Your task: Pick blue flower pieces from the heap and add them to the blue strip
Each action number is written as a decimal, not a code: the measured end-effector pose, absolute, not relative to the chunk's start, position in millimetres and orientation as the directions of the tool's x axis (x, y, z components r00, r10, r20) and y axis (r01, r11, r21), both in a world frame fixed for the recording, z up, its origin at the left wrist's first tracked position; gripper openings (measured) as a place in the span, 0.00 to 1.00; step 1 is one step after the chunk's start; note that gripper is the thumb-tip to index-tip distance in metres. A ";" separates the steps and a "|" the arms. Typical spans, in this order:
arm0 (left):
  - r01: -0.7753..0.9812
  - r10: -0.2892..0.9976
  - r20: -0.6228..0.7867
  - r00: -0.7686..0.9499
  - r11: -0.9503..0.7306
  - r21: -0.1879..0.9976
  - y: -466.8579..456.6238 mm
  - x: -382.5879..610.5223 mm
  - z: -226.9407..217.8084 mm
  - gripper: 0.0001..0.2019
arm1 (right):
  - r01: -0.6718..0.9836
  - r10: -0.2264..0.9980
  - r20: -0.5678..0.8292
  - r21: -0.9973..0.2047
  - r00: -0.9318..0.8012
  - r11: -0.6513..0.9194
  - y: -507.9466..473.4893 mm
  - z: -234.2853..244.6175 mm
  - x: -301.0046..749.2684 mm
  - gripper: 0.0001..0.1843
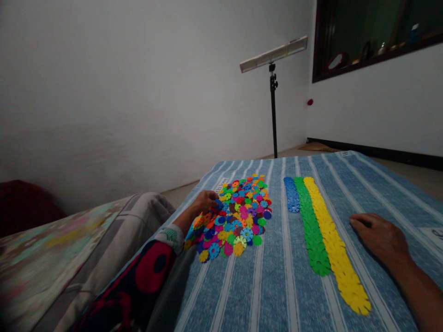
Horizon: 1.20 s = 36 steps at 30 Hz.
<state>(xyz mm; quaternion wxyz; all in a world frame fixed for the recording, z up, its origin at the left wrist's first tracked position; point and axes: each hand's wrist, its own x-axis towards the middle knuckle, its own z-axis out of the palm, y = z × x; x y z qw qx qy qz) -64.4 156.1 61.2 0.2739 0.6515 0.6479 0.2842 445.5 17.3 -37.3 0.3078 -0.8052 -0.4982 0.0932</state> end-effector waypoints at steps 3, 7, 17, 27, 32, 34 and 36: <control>0.712 1.000 0.004 0.025 -0.021 0.702 160.9 -63.8 57.3 0.11 | 0.743 0.866 0.127 -0.581 0.484 -0.331 15.4 -32.3 443.3 0.30; 0.769 0.998 -0.014 0.063 -0.039 0.638 171.8 -59.1 46.1 0.14 | 0.737 0.862 0.116 -0.582 0.494 -0.344 14.1 -28.8 441.9 0.29; 0.901 0.999 -0.044 0.029 -0.007 0.434 182.6 -49.1 41.3 0.21 | 0.726 0.850 0.150 -0.606 0.505 -0.325 14.7 -30.7 442.0 0.28; 0.813 0.998 -0.053 0.033 0.004 0.582 170.7 -57.0 47.6 0.07 | 0.758 0.856 0.203 -0.589 0.475 -0.281 16.5 -38.3 443.8 0.25; 0.711 0.998 -0.051 0.026 0.017 0.703 160.5 -56.7 52.1 0.08 | 0.755 0.861 0.194 -0.593 0.471 -0.280 18.3 -41.6 447.2 0.25; 0.664 0.999 -0.041 0.023 0.015 0.747 157.3 -54.2 56.2 0.08 | 0.760 0.865 0.195 -0.591 0.461 -0.272 17.6 -41.7 447.3 0.26; 0.615 0.999 -0.031 0.026 0.009 0.789 155.4 -50.5 60.9 0.09 | 0.763 0.868 0.194 -0.588 0.457 -0.270 16.7 -41.7 446.8 0.27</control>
